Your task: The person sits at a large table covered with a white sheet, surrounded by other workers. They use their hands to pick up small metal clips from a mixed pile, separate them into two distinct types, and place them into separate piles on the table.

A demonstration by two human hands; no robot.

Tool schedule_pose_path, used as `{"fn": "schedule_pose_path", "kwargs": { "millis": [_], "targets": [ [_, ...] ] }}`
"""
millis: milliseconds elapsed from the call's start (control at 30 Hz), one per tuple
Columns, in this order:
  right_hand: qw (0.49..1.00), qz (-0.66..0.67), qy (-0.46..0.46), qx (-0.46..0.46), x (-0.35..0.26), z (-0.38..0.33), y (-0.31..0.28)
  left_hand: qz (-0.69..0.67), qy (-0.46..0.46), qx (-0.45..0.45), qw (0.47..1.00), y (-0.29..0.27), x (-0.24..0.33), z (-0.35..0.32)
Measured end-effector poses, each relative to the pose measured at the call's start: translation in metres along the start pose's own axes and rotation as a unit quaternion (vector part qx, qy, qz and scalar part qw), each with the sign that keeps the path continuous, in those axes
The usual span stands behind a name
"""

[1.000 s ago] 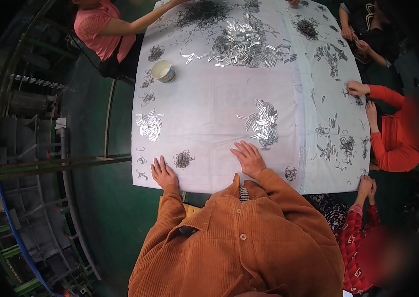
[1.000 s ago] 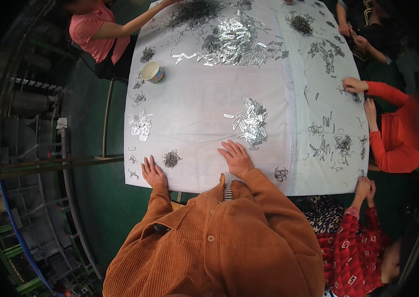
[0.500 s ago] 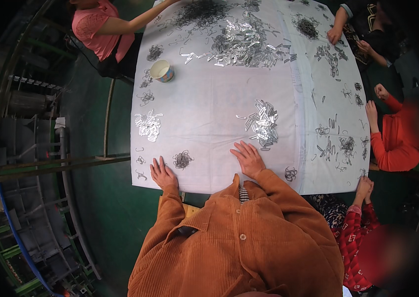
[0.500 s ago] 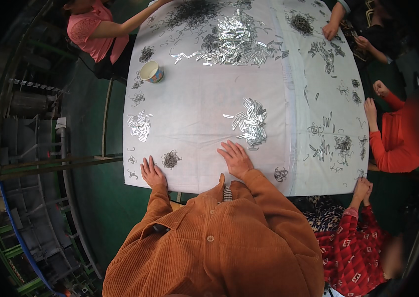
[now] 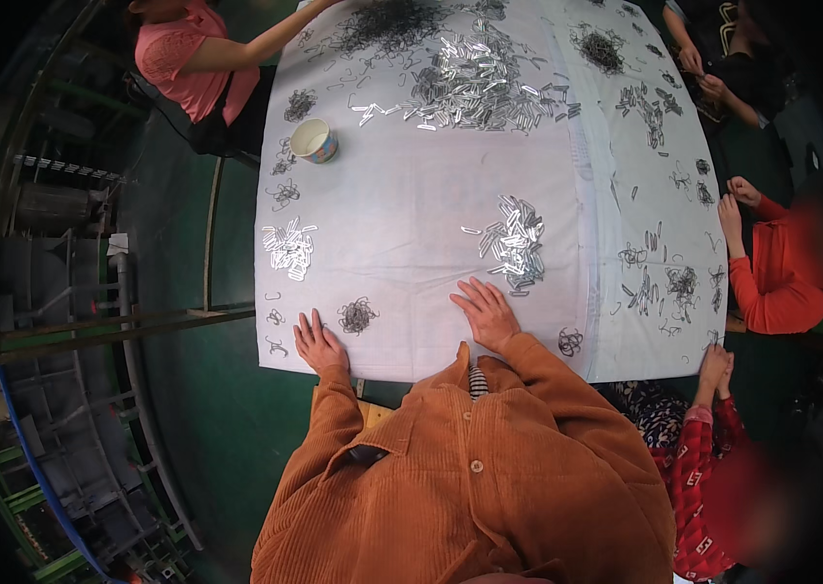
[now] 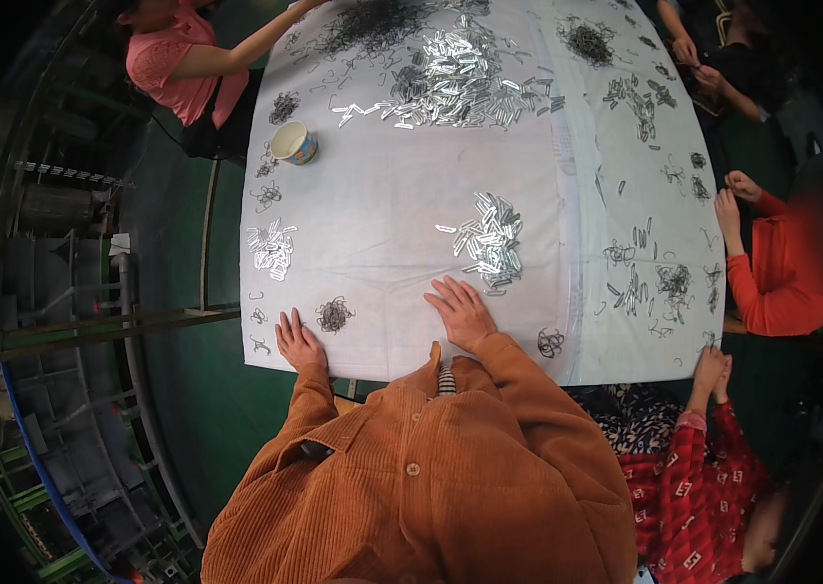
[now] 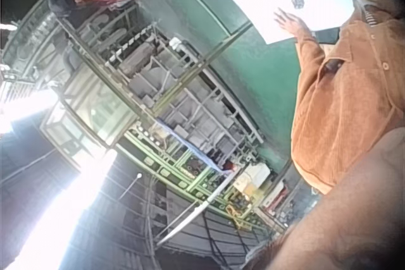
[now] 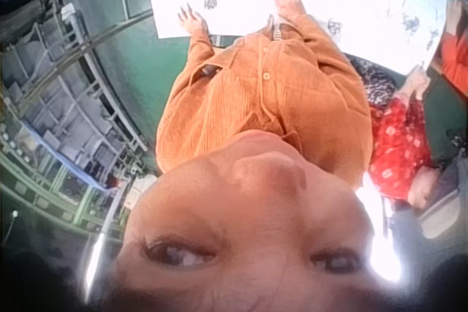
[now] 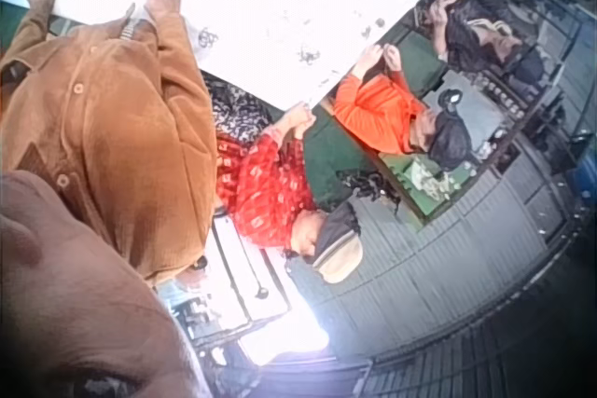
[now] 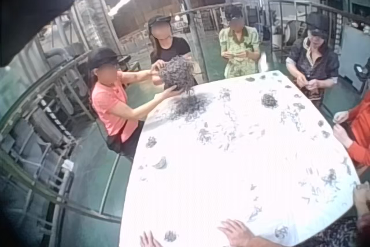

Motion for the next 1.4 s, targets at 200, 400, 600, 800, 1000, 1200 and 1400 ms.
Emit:
{"fn": "schedule_pose_path", "kwargs": {
  "millis": [200, 400, 600, 800, 1000, 1200, 1400],
  "targets": [
    [0.999, -0.048, -0.025, -0.007, -0.001, -0.001, 0.008, -0.017, 0.029, 0.026, 0.999, -0.003, 0.002, 0.007],
    [0.998, -0.037, -0.043, 0.021, 0.004, -0.006, 0.010, -0.006, 0.050, 0.055, 0.997, 0.002, -0.009, -0.008],
    [0.999, -0.035, 0.014, -0.031, 0.010, -0.014, 0.028, -0.008, 0.041, 0.004, 0.999, 0.005, 0.003, 0.001],
    [0.998, -0.039, 0.018, -0.035, 0.010, -0.009, 0.036, -0.006, 0.036, 0.016, 0.999, 0.019, -0.007, 0.005],
    [0.999, -0.043, 0.009, -0.007, 0.011, -0.010, 0.041, 0.002, 0.047, 0.032, 0.998, 0.024, -0.012, 0.006],
    [0.999, -0.045, 0.006, 0.002, 0.011, -0.013, 0.031, 0.019, 0.049, 0.034, 0.998, 0.010, -0.006, 0.004],
    [0.999, -0.050, 0.009, 0.002, 0.013, -0.014, 0.033, 0.019, 0.034, 0.017, 0.999, -0.002, 0.002, 0.001]
  ]
}}
Point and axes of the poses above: each hand's wrist, its own z-axis towards the middle knuckle, its own y-axis out of the palm, x = y × z, the point moved 4 cm from there along z, towards the middle knuckle
